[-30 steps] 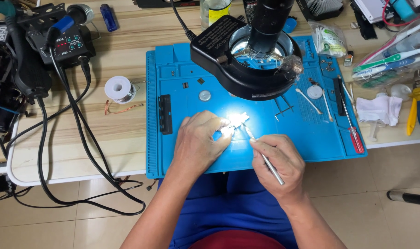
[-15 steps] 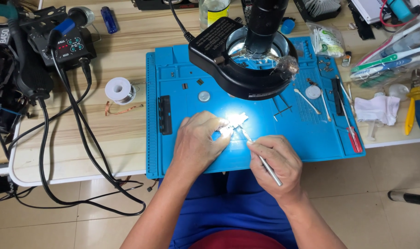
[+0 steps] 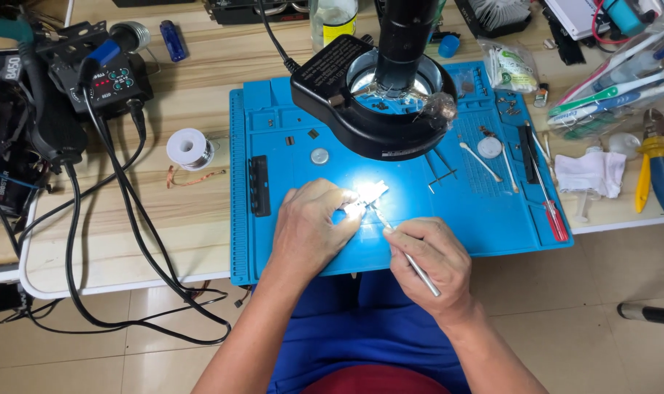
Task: Testing electrical connections on a small circuit board using a probe under a digital microscope
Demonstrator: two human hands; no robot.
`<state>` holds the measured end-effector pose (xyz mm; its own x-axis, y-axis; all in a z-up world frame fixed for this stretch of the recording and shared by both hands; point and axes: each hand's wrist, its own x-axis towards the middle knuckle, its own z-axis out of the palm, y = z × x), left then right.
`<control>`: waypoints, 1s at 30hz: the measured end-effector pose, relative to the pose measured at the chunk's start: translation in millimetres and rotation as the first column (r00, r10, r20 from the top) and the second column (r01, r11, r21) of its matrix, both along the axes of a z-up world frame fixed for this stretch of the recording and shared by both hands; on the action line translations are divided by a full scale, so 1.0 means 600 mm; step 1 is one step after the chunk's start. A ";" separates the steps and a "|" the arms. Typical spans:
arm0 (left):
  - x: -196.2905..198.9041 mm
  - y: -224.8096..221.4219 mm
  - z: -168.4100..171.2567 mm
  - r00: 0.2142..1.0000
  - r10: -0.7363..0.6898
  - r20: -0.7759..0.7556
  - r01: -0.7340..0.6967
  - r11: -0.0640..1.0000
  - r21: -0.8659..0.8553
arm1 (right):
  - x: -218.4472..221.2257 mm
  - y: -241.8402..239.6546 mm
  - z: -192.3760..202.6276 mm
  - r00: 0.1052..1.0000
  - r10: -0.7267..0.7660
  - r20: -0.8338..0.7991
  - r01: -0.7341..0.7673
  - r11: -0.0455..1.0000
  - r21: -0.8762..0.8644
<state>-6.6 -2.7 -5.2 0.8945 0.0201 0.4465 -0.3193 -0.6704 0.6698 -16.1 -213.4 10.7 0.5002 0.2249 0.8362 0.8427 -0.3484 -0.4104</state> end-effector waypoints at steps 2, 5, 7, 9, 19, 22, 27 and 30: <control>-0.004 0.002 0.002 1.000 0.006 0.008 -0.006 1.000 0.020 | -0.005 -0.002 0.005 0.999 -0.015 -0.029 0.015 1.000 0.020; -0.002 0.002 0.007 1.000 0.003 0.011 -0.005 0.993 0.114 | -0.009 -0.015 0.009 0.997 -0.021 -0.080 0.020 1.000 -0.008; -0.002 0.002 0.011 1.000 -0.004 0.003 0.004 0.981 0.193 | -0.011 -0.023 0.000 0.994 -0.017 -0.107 0.012 0.999 -0.052; -0.003 0.000 0.014 1.000 0.006 -0.016 -0.003 0.988 0.157 | -0.011 -0.028 -0.015 0.990 0.005 -0.140 -0.012 0.999 -0.047; 0.000 0.001 0.002 0.996 0.036 -0.076 -0.021 0.982 0.188 | -0.006 -0.031 -0.041 0.994 -0.015 -0.111 0.014 1.000 -0.011; 0.001 0.000 0.010 1.000 -0.012 0.000 0.012 0.986 0.166 | -0.006 -0.032 -0.035 0.996 0.002 -0.095 0.000 1.000 0.020; 0.002 -0.001 0.015 0.998 -0.011 -0.058 0.020 0.987 0.160 | -0.008 -0.034 -0.028 0.994 0.035 -0.105 -0.031 0.999 0.043; 0.005 0.002 0.004 0.997 0.011 -0.081 0.002 0.987 0.164 | -0.009 -0.035 -0.030 0.993 0.040 -0.111 -0.035 0.998 0.043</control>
<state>-3.8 -1.8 -2.8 0.9281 -0.0433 0.3698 -0.2651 -0.7742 0.5748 -21.3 -234.3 -7.3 0.5831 0.2121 0.7842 0.8028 -0.2985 -0.5162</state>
